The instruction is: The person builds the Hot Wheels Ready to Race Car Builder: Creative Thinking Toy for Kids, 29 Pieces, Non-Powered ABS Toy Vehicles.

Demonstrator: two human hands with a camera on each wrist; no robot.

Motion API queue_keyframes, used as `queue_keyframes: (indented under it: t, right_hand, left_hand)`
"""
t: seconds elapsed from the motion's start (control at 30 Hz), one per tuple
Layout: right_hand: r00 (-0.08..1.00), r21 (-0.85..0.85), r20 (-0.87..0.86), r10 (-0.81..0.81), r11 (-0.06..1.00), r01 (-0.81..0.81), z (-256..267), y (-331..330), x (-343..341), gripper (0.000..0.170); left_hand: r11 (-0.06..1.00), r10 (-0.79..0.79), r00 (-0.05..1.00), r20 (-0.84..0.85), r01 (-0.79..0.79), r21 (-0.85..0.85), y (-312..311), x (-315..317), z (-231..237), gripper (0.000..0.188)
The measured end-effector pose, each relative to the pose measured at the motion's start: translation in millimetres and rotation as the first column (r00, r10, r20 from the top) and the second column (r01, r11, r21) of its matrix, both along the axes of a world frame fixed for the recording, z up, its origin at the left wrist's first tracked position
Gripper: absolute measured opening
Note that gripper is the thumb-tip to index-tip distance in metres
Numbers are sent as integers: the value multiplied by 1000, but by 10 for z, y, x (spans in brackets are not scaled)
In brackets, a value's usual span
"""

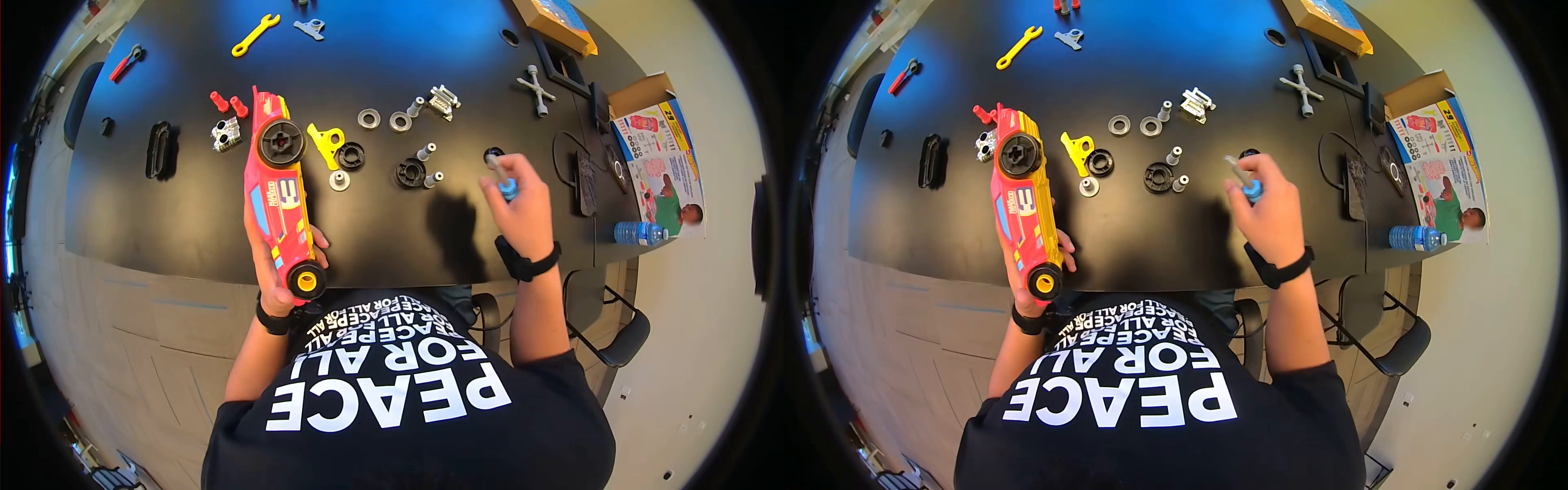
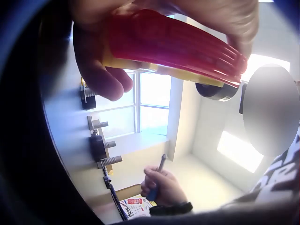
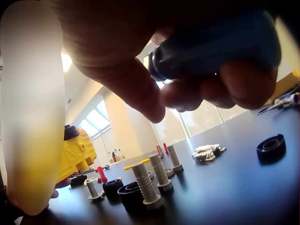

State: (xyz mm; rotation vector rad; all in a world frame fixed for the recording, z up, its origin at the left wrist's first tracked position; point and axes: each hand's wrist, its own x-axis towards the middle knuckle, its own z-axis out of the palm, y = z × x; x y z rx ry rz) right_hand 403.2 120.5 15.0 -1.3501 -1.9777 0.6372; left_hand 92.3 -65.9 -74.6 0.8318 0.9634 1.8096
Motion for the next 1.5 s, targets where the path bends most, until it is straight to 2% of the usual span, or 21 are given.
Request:
queue_keyframes:
  t: [0.07,0.13,0.27,0.33,0.4,0.5,0.6,0.67,0.7,0.73,0.83,0.87,0.93,1.03,1.17,1.2,1.23,1.3,1.37,1.43,1.5]
  right_hand:
    - [985,135,45,169,975,-174,-74,10,-50,27]
    - [979,89,54,195,976,-199,24,-12,-158,28]
    - [970,52,71,234,970,-238,-22,64,-239,28]
    - [967,44,85,241,969,-245,5,83,-314,28]
    - [940,89,17,340,936,-340,74,20,-481,26]
    - [871,175,122,475,854,-490,-72,-99,-799,46]
    - [852,31,277,445,882,-471,-128,-190,-1187,70]
    - [867,138,264,422,874,-467,-323,-28,-1409,65]
    - [875,181,251,415,868,-463,-416,71,-1505,64]
    - [879,91,267,395,898,-431,-435,134,-1588,61]
    - [856,23,426,293,942,-334,-448,237,-1753,35]
    - [855,26,426,295,941,-337,-462,257,-1783,35]
    - [854,86,474,215,954,-288,-505,285,-1822,16]
    - [881,53,434,190,970,-236,-509,338,-1879,8]
    - [874,149,465,144,960,-237,-503,399,-1861,7]
    - [910,182,391,140,957,-226,-456,381,-1811,12]
    - [958,326,206,198,910,-258,-354,346,-1740,17]
    - [919,405,-4,393,841,-358,-15,265,-1592,26]
    - [808,101,-387,443,892,-441,205,11,-1433,25]
    - [722,-268,-629,288,791,-549,536,-349,-1276,17]
    - [668,-256,-646,370,719,-646,511,-532,-1178,19]
  left_hand:
    - [1000,-16,1000,6,16,13,0,1,26,153]
    - [1000,-6,991,131,9,-28,-6,23,82,165]
    - [999,-18,992,122,21,-24,3,4,50,165]
    - [999,-18,997,-73,21,38,4,-26,-36,146]
    - [999,14,997,-81,-11,38,-4,-12,-30,145]
    - [999,40,997,-69,-38,30,12,7,6,143]
    - [999,34,998,-50,-33,21,16,-1,19,143]
    - [999,36,998,-53,-35,23,14,-4,36,143]
    - [999,40,998,46,-41,17,11,11,54,151]
    - [999,44,989,143,-46,11,5,19,71,161]
    - [999,46,989,141,-49,23,-1,24,54,161]
    - [999,40,987,156,-44,22,1,26,57,161]
    - [999,46,988,146,-49,18,16,40,108,161]
    - [999,49,991,127,-50,7,13,46,113,162]
    - [999,53,994,94,-53,3,15,35,84,161]
    - [998,58,994,95,-59,-2,18,26,93,161]
    - [999,51,996,78,-51,1,28,27,110,160]
    - [998,54,997,47,-55,9,32,21,89,162]
    - [997,71,997,22,-71,2,35,26,114,162]
    - [998,66,997,32,-66,-1,65,25,160,164]
    - [998,66,997,34,-66,-8,78,22,172,166]
